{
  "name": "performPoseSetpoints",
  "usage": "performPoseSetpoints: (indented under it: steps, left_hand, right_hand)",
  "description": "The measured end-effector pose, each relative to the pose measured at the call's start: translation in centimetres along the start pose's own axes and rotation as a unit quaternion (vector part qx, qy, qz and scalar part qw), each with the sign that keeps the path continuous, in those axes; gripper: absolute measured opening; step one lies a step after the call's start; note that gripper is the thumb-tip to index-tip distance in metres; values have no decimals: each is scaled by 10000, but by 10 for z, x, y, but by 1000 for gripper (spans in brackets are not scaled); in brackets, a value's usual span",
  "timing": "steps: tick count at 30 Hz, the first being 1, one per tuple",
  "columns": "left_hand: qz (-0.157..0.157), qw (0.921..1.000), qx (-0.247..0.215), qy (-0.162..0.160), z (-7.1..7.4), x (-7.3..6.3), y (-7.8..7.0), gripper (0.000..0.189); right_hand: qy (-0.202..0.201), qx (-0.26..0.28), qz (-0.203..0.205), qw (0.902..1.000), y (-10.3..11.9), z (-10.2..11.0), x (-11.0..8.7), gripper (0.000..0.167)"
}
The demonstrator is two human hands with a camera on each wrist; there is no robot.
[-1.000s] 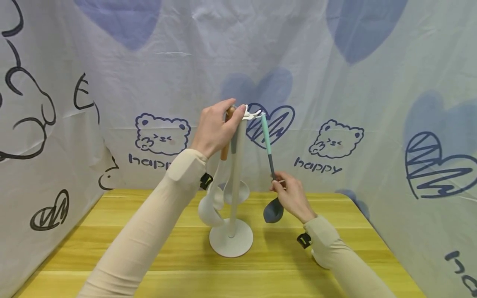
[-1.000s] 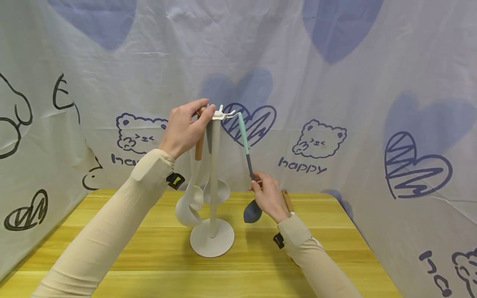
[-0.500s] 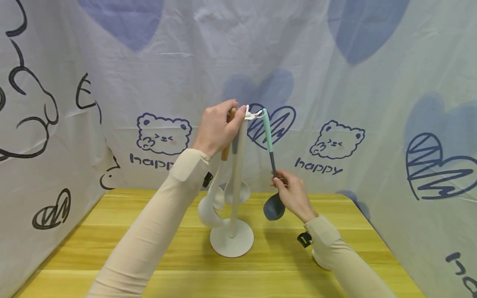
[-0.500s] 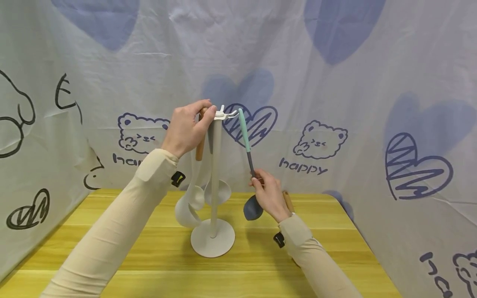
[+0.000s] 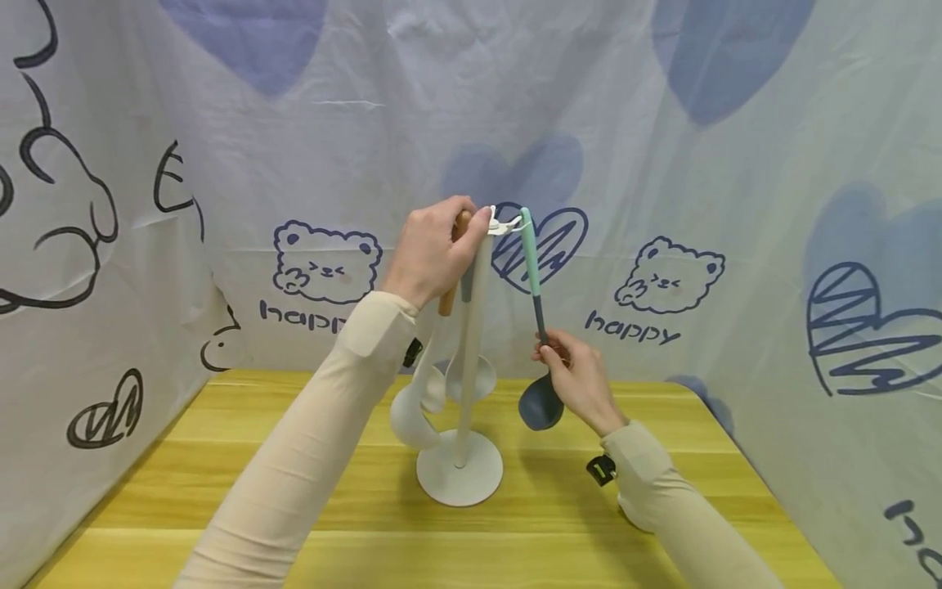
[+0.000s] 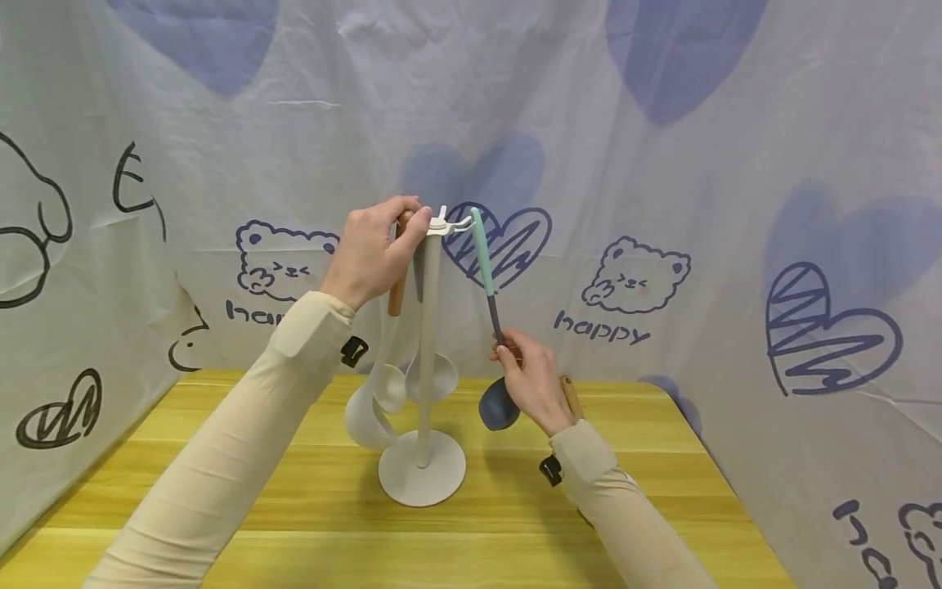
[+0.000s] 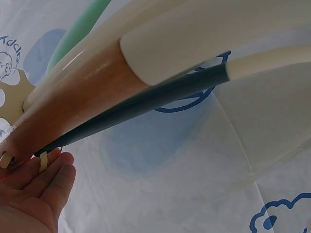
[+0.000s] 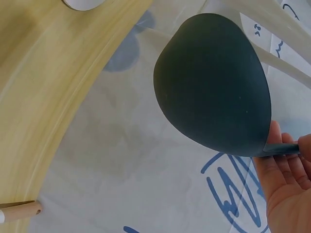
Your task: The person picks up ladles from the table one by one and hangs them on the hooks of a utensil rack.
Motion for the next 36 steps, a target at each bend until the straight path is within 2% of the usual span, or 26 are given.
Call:
performPoseSetpoints:
  steps: [21,30,36]
  left_hand:
    - [33,10000,41,71,0,-1,0,34]
    - [-78,10000,-4,33,0,0,-1,33]
    - [-63,10000,-52,42,0,-1,-1,32]
  right_hand:
    - [-71,-185,258,9995,5,0,1,21]
    - [1,-291,556,9980,5,-3,0,23]
    - [180,-309,548,9979,1,-8,0,24]
Point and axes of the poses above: each hand's wrist, its own x-axis towards the middle knuckle, its own z-axis out of the back of the hand, y = z × x, the point moved 8 cm from there along x, towards the middle knuckle, and after that the axes turned 12 degrees about x, right-handed, at the moved point
